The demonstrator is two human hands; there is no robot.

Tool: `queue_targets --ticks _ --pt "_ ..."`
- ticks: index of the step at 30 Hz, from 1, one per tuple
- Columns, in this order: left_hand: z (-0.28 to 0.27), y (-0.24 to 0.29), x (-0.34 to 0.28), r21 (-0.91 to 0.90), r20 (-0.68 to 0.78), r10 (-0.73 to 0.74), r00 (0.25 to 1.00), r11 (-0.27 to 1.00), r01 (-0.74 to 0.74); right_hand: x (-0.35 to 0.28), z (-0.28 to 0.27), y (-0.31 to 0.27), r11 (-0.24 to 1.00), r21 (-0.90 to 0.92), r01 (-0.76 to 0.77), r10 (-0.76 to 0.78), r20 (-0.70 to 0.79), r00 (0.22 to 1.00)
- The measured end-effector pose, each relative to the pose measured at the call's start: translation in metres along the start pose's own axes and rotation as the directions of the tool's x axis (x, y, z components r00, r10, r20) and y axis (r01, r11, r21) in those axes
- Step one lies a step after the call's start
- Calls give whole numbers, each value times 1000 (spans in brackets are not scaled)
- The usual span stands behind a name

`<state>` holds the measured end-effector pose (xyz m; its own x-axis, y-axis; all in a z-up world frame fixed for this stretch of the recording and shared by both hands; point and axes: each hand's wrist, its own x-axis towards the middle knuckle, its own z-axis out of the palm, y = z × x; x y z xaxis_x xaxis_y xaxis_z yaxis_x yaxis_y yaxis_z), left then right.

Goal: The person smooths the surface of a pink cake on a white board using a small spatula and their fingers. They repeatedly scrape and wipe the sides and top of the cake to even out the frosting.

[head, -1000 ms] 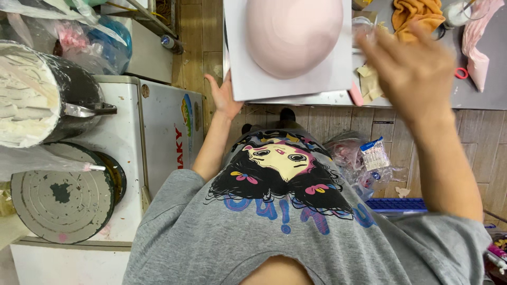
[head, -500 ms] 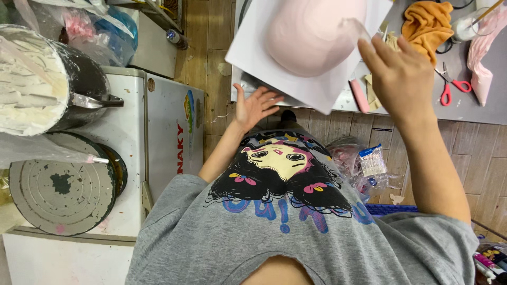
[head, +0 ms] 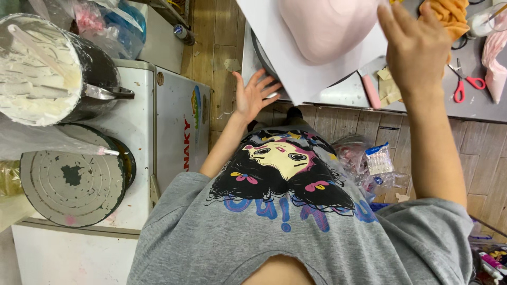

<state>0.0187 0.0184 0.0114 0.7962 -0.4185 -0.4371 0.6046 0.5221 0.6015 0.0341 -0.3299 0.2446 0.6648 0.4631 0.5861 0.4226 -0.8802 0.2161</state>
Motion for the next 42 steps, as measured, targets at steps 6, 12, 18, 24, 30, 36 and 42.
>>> queue_targets --ticks 6,12,18,24,30,36,42 --pt "-5 -5 -6 89 82 6 997 996 -14 -48 -16 -34 987 108 -121 114 68 991" --pt "-10 22 -2 107 47 40 998 993 -45 -129 33 -3 520 617 -591 634 185 751" --pt "1 24 -9 141 92 -18 996 990 5 -155 142 3 330 733 -595 786 136 603" --pt "2 27 -13 165 92 -34 995 986 18 -124 159 -25 329 739 -588 790 126 600" --pt "10 11 -19 88 121 -59 991 995 48 -116 119 -56 382 733 -563 755 104 648" --pt "13 2 -25 254 243 -179 953 960 116 -116 102 -85 419 696 -584 764 78 641" --pt "-4 23 -12 125 70 2 998 992 -11 -110 96 -94 419 709 -567 770 53 635"
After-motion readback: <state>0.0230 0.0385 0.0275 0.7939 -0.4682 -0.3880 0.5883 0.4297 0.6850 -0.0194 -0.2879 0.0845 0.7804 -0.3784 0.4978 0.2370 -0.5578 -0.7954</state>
